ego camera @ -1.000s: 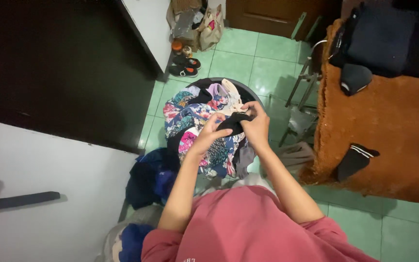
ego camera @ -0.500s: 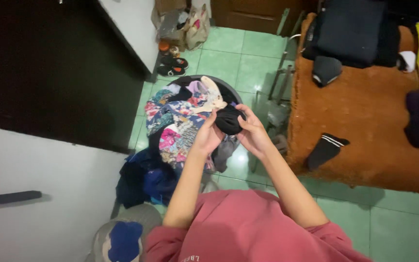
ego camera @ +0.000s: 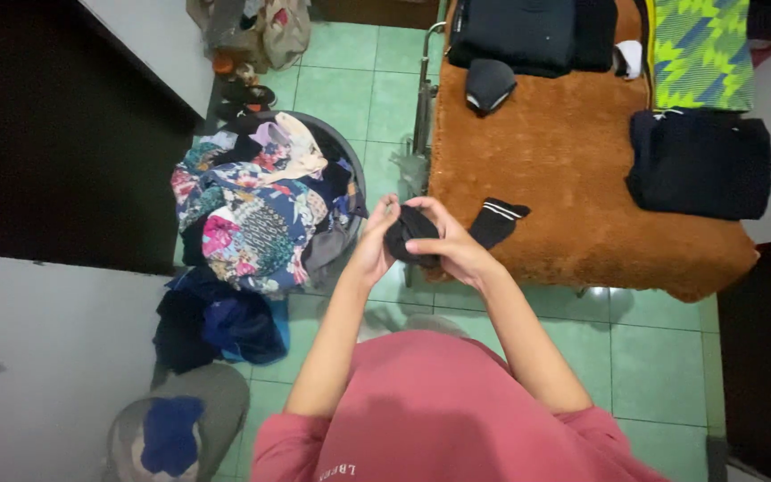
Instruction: Folding several pairs of socks and placing them on a brown surface.
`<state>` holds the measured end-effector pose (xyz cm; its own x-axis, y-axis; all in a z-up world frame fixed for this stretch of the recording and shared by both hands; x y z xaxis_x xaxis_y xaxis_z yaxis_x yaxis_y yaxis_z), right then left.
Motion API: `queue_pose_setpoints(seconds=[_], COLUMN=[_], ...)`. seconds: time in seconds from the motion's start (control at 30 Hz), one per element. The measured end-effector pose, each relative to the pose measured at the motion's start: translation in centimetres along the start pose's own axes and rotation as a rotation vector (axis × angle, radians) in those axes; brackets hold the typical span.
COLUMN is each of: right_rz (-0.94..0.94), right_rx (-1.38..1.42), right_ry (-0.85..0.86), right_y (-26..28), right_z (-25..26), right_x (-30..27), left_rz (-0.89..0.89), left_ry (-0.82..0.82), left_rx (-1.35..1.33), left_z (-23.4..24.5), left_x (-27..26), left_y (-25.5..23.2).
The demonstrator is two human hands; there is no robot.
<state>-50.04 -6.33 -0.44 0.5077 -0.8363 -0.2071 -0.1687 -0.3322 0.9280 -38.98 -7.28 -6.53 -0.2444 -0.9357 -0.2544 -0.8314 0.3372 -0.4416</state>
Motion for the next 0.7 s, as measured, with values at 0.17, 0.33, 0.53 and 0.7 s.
queue_pose_setpoints(seconds=[0.17, 0.33, 0.53, 0.7], right_rz=[-0.002, 0.042, 0.194, 0.249], right_rx=[0.270, 0.484, 0.061, -0.347], right_ry=[0.203, 0.173, -0.016, -0.047], right_y=[0.7, 1.6, 1.5, -0.6], right_z=[-0.7, 0.3, 3.3, 4.2], right_x=[-4.7, -6.1, -6.6, -6.6], left_rz=[0.078, -0.049, -0.252, -0.379], left_ry=[-0.001, -0.029, -0.190, -0.200], left_rx=[0.079, 0.268, 0.434, 0.529], left_z=[2.0, 2.5, 0.9, -0.5], left_x=[0.1, -0.5, -2.6, -3.6], left_y=[6.3, 7.6, 4.9, 3.4])
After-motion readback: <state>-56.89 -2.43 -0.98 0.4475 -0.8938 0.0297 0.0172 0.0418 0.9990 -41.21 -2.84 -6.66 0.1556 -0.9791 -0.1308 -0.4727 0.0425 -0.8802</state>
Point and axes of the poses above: each hand's wrist, its own x-axis towards the middle knuckle, its own z-axis out of the back of the hand, y = z × x, the point moved 9 cm from there along x, towards the middle knuckle, and after that the axes turned 10 degrees about -x, right-handed, at the moved point
